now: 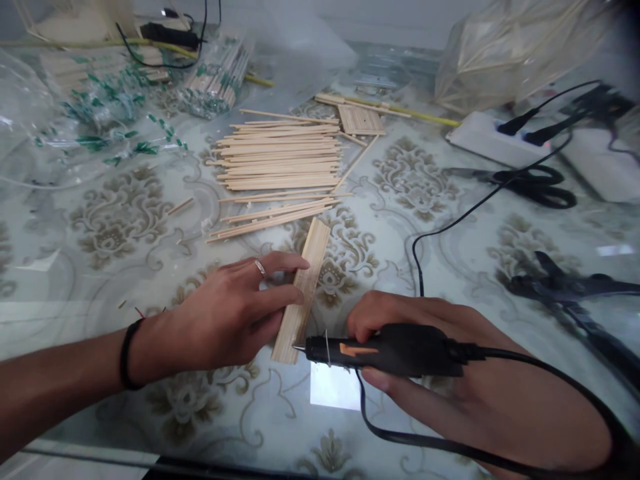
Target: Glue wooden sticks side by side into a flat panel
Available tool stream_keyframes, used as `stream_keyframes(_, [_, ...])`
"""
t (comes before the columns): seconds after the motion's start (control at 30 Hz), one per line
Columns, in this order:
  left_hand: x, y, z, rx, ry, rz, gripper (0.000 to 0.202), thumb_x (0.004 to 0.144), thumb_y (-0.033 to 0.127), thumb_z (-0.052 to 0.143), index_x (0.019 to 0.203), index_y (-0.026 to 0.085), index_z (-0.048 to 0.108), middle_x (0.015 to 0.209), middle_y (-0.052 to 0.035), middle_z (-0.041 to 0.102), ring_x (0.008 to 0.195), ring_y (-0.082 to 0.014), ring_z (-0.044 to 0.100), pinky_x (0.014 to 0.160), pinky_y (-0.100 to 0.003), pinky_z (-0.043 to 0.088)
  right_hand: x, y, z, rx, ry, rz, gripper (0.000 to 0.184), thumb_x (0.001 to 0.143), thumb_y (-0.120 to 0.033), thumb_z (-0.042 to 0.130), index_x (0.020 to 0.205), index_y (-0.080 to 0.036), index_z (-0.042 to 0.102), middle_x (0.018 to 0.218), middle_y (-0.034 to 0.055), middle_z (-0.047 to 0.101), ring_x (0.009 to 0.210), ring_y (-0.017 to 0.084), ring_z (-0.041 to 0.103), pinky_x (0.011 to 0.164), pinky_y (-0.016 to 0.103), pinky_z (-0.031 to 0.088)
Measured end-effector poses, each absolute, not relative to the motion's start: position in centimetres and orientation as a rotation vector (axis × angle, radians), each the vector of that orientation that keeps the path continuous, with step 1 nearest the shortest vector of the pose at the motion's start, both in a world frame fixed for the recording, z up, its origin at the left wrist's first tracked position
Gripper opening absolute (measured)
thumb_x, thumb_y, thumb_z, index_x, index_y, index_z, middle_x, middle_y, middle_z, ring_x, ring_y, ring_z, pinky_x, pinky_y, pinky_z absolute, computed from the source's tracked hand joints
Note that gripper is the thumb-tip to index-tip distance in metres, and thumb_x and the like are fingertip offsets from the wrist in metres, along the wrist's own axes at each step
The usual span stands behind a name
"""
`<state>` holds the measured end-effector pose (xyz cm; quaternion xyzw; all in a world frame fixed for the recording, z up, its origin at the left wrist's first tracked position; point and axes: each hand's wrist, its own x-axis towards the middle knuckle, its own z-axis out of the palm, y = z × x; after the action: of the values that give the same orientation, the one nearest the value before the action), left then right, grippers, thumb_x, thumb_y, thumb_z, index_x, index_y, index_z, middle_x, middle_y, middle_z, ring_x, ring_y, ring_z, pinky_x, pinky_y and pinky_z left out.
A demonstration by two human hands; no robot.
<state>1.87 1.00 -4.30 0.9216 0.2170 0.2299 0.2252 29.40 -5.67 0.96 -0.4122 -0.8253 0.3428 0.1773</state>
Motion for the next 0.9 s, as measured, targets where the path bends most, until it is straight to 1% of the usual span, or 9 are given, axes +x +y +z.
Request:
stream_keyframes(0.13, [1.82, 1.04, -4.23, 2.545, 0.587, 0.649, 0.014, 0.102, 0.012, 0.061, 0.112, 0.020, 0.066, 0.146, -0.0134, 0.065, 0.124, -0.0241, 0.073, 0.103, -0.039, 0.064, 29.37, -5.79, 0.85, -1.163, -2.352, 0.974, 0.009, 0.100, -0.017, 0.057, 0.099, -0.025, 0.054, 0.084, -0.0029, 0.064, 0.067, 0.014, 0.060, 0.063, 0.028, 0.047])
stream_keyframes(0.3, [1.88, 1.10, -4.31, 2.540, 0.588, 0.640, 0.015, 0.101, 0.012, 0.061, 0.111, 0.020, 0.067, 0.146, -0.0133, 0.065, 0.128, -0.0268, 0.072, 0.102, -0.040, 0.065, 29.31, -5.81, 1.02, -1.185, -2.348, 0.977, 0.008, 0.099, -0.017, 0.056, 0.097, -0.025, 0.056, 0.082, -0.0020, 0.066, 0.065, 0.014, 0.062, 0.062, 0.028, 0.048])
stream_keyframes(0.47, [1.79, 1.09, -4.24, 2.543, 0.599, 0.634, 0.017, 0.100, 0.012, 0.060, 0.111, 0.021, 0.069, 0.147, -0.0130, 0.066, 0.124, -0.0256, 0.074, 0.099, -0.039, 0.066, 29.32, -5.35, 1.31, -1.248, -2.315, 0.990, 0.008, 0.101, -0.022, 0.059, 0.093, -0.025, 0.058, 0.077, -0.0034, 0.065, 0.063, 0.014, 0.062, 0.063, 0.029, 0.051])
stream_keyframes(0.6, [1.72, 1.04, -4.15, 2.552, 0.611, 0.629, 0.016, 0.100, 0.012, 0.059, 0.110, 0.021, 0.069, 0.146, -0.0127, 0.066, 0.118, -0.0247, 0.076, 0.094, -0.038, 0.066, 29.39, -5.20, 1.48, -1.231, -2.333, 0.948, 0.009, 0.102, -0.024, 0.059, 0.093, -0.024, 0.059, 0.077, -0.0036, 0.064, 0.063, 0.013, 0.061, 0.063, 0.027, 0.050])
stream_keyframes(0.7, [1.76, 1.00, -4.18, 2.541, 0.611, 0.624, 0.017, 0.100, 0.012, 0.059, 0.110, 0.021, 0.069, 0.146, -0.0124, 0.066, 0.118, -0.0249, 0.076, 0.095, -0.039, 0.066, 29.42, -5.41, 1.37, -1.215, -2.335, 0.937, 0.006, 0.101, -0.021, 0.058, 0.096, -0.025, 0.058, 0.079, -0.0038, 0.064, 0.065, 0.014, 0.061, 0.063, 0.027, 0.049])
stream_keyframes(0.8, [1.80, 0.98, -4.24, 2.534, 0.615, 0.616, 0.017, 0.100, 0.012, 0.061, 0.112, 0.021, 0.069, 0.148, -0.0120, 0.065, 0.120, -0.0257, 0.075, 0.097, -0.040, 0.065, 29.41, -5.64, 1.12, -1.198, -2.342, 0.929, 0.008, 0.099, -0.017, 0.057, 0.097, -0.025, 0.057, 0.080, -0.0032, 0.065, 0.065, 0.015, 0.062, 0.064, 0.028, 0.049])
stream_keyframes(0.9, [1.81, 0.98, -4.23, 2.535, 0.612, 0.621, 0.017, 0.099, 0.011, 0.061, 0.111, 0.020, 0.068, 0.147, -0.0121, 0.065, 0.116, -0.0243, 0.076, 0.096, -0.038, 0.065, 29.34, -5.68, 0.96, -1.191, -2.344, 0.929, 0.008, 0.099, -0.017, 0.057, 0.098, -0.025, 0.057, 0.081, -0.0019, 0.067, 0.065, 0.015, 0.062, 0.062, 0.029, 0.048])
